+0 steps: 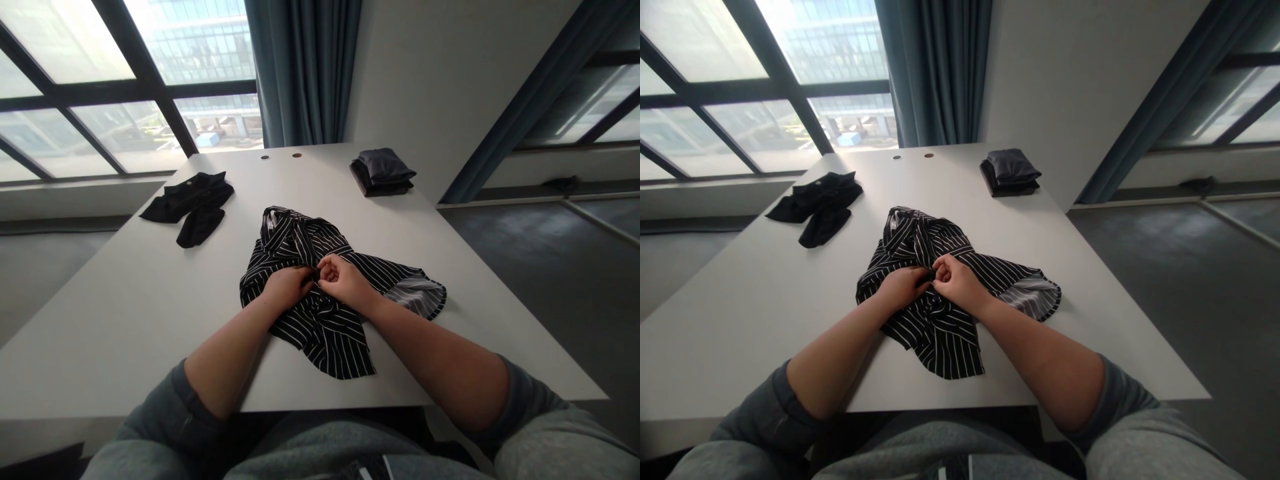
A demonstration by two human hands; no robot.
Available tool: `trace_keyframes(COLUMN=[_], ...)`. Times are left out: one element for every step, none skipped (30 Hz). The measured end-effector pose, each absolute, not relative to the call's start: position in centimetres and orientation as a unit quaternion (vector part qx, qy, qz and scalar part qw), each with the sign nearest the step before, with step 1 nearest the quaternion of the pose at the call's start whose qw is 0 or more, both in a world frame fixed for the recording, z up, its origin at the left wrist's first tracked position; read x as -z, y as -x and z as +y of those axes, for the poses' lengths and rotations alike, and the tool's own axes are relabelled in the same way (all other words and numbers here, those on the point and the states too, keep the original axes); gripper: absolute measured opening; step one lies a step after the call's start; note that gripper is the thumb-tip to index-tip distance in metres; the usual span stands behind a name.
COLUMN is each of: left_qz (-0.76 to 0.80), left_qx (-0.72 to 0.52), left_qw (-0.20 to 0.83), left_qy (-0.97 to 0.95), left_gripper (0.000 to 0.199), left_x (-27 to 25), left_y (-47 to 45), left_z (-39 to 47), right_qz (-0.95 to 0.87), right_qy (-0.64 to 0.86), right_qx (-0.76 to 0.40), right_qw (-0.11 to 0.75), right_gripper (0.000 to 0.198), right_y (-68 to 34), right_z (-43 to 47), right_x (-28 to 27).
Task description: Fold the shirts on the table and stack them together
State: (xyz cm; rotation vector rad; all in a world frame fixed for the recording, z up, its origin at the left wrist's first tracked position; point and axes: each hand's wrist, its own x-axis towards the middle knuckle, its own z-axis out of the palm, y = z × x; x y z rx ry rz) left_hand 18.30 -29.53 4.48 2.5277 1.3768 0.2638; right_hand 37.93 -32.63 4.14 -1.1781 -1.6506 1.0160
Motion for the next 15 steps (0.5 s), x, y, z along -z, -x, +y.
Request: trace_keyframes(left_qz=[0.479, 0.484, 0.488, 0.492, 0.493, 0.495, 0.496, 0.498, 0.502, 0.508, 0.514, 0.519, 0.52, 0.517, 0.508], left_qx=[-0.087, -0.087, -0.09, -0.097, -0.104, -0.112, -0.122, -0.132, -0.141, -0.15, -0.158, -0.167, -0.179, -0.196, -0.215], left_qw=[0.12, 0.118, 0.118, 0.121, 0.124, 0.129, 0.136, 0.146, 0.157, 0.167, 0.177, 0.185, 0.192, 0.198, 0.203], left_qy=[-0.865, -0.863, -0.86, -0.857, -0.855, -0.852, -0.849, -0.845, -0.839, -0.832, -0.825, -0.818, -0.813, -0.81, -0.809], left_gripper=[0.03, 0.031, 0.03, 0.029, 0.027, 0.024, 0.021, 0.017, 0.014, 0.011, 0.009, 0.007, 0.005, 0.004, 0.003], left_x=[-4.5, -4.4, -4.3, -4.3, -4.2, -4.1, -4.0, -3.9, -3.8, -3.7, -3.7, -3.6, -3.6, -3.6, -3.7], left_y=[-18.3, -18.4, -18.4, -18.5, -18.5, -18.6, -18.6, -18.7, -18.7, -18.7, -18.7, -18.7, -18.7, -18.7, -18.7], left_z=[-29.6, -29.6, -29.7, -29.7, -29.7, -29.6, -29.6, -29.5, -29.5, -29.4, -29.3, -29.3, -29.3, -29.3, -29.3], right_qz=[-0.666, -0.673, -0.678, -0.682, -0.684, -0.685, -0.685, -0.685, -0.685, -0.685, -0.684, -0.681, -0.676, -0.669, -0.662], right_qy=[0.476, 0.483, 0.494, 0.507, 0.521, 0.533, 0.543, 0.549, 0.553, 0.555, 0.556, 0.557, 0.558, 0.558, 0.557], right_qx=[-0.395, -0.384, -0.371, -0.357, -0.344, -0.334, -0.327, -0.324, -0.324, -0.326, -0.331, -0.336, -0.342, -0.346, -0.348], right_qw=[0.417, 0.409, 0.398, 0.387, 0.377, 0.368, 0.36, 0.353, 0.347, 0.341, 0.337, 0.336, 0.339, 0.349, 0.362], right_gripper=[0.031, 0.034, 0.038, 0.041, 0.043, 0.044, 0.044, 0.043, 0.04, 0.038, 0.036, 0.034, 0.033, 0.031, 0.029], right_y=[-38.1, -38.2, -38.3, -38.4, -38.5, -38.6, -38.7, -38.7, -38.8, -38.9, -39.0, -39.1, -39.1, -39.1, -39.1], right_z=[-32.6, -32.5, -32.5, -32.4, -32.4, -32.4, -32.3, -32.2, -32.2, -32.1, -32.1, -32.0, -31.9, -31.8, -31.8], right_x=[-4.3, -4.4, -4.5, -4.7, -4.8, -4.9, -5.0, -5.0, -5.0, -4.9, -4.8, -4.7, -4.5, -4.4, -4.3])
